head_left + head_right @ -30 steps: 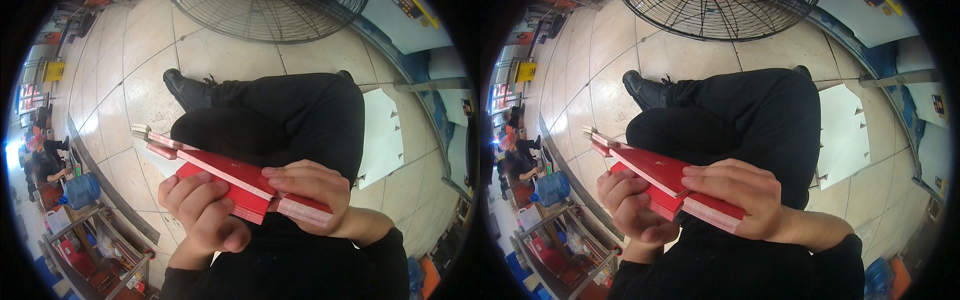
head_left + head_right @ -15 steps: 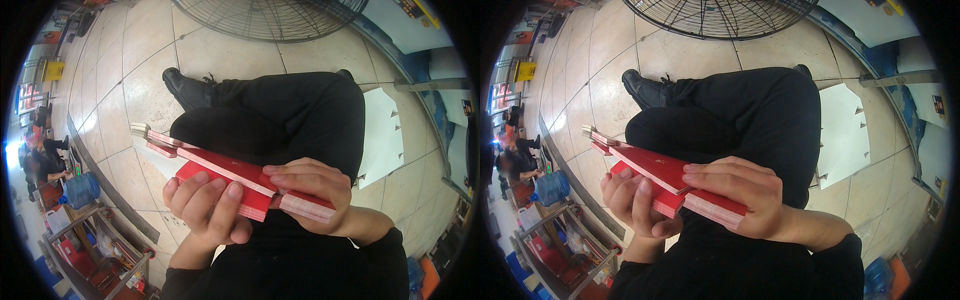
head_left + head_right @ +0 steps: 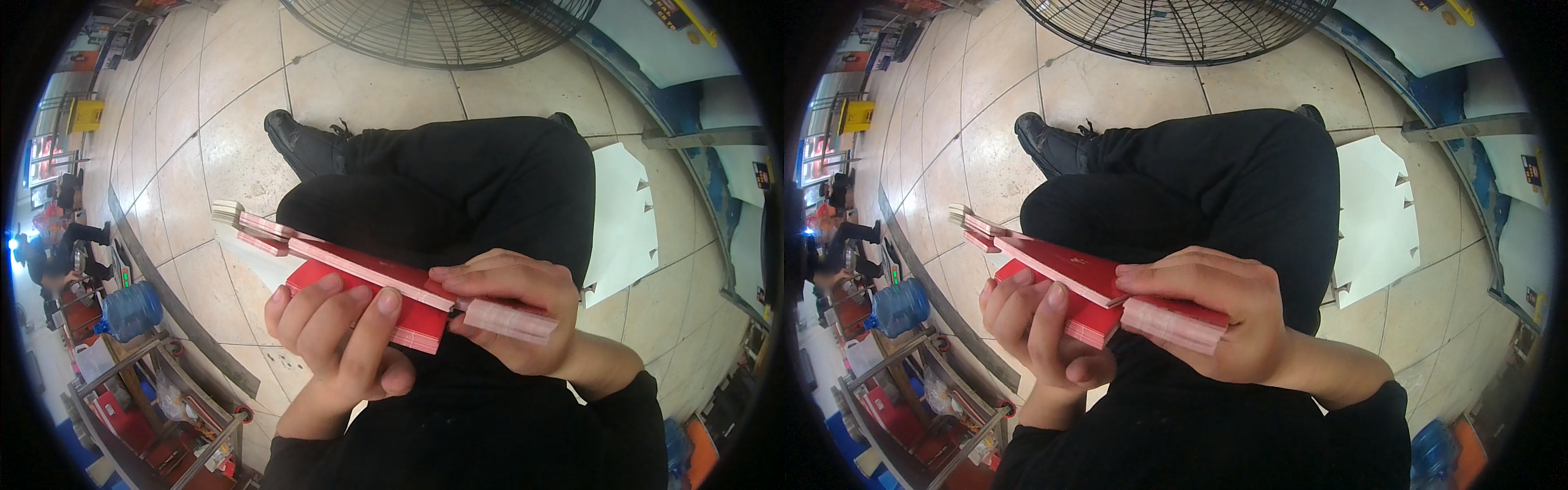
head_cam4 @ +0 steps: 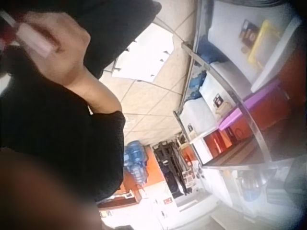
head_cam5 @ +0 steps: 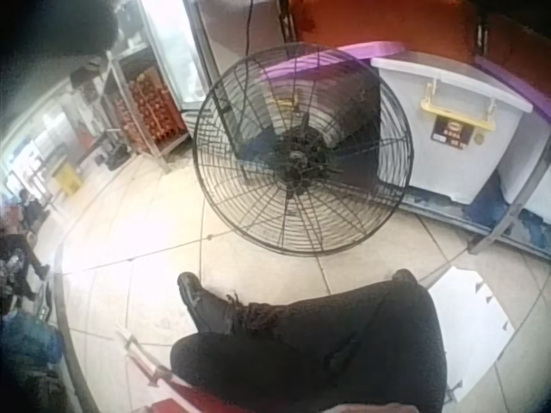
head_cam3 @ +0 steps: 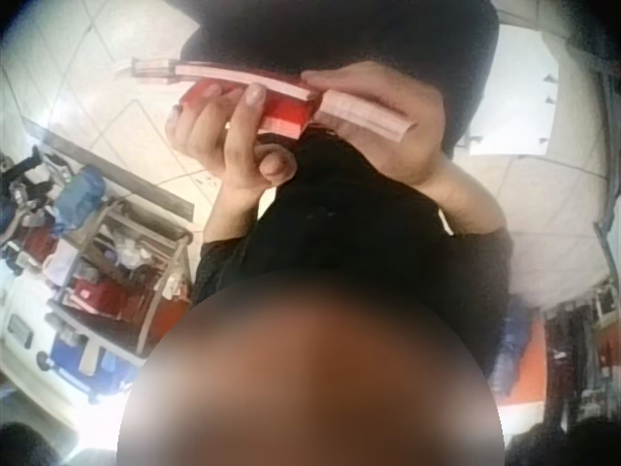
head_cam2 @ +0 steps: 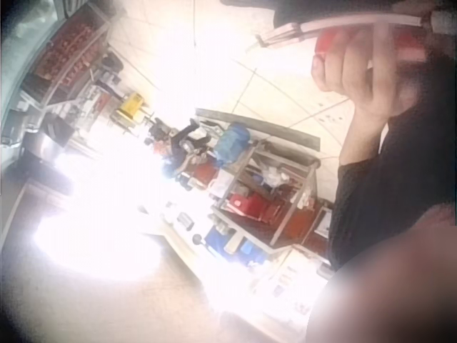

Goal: The person assembles small red and white paper boxes by folding and interlocking the flaps. They handle multiple units, aligning edges and pressing tabs into slots, then place the finished boxes into a larger red box.

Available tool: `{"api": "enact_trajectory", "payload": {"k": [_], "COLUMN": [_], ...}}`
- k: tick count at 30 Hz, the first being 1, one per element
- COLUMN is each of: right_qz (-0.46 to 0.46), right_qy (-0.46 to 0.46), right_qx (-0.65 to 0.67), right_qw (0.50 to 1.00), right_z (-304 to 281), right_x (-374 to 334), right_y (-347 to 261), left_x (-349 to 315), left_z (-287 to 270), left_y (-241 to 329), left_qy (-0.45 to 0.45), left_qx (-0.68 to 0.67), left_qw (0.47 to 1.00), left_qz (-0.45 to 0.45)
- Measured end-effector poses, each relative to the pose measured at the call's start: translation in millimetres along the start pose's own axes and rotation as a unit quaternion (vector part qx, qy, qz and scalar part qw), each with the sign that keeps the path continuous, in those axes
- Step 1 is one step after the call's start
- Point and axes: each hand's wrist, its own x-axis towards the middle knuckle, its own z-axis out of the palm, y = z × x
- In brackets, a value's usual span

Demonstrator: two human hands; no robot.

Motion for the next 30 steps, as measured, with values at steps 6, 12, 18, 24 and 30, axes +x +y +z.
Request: {"api": "enact_trajectory", "payload": {"k": [6,12,18,24,30], "right_qz": [0.074,0.091,0.079,0.049,0.046], "right_qy": [0.013,0.033,0.022,0.026,0.032], "right_qx": [0.057,0.057,0.024,-0.003,-0.01], "right_qw": [0.996,0.994,0.996,0.998,0.998], "right_z": [1.7,5.5,8.7,12.8,16.8], "right_x": [-0.3,0.7,7.5,8.6,7.1], "right_y": [-4.2,-8.7,-10.4,-11.3,-13.1], "left_x": [13.1,39.8,50.2,43.5,38.1], "left_z": [13.7,6.7,4.3,8.9,8.7], "left_y": [2.8,7.2,1.1,-1.8,-2.1], "left_qy": [0.032,-0.051,-0.065,-0.024,-0.013], "left_qx": [-0.043,-0.038,-0.099,-0.124,-0.127], "left_qw": [0.998,0.997,0.987,0.984,0.983], "left_qz": [-0.019,-0.054,-0.105,-0.123,-0.134]}}
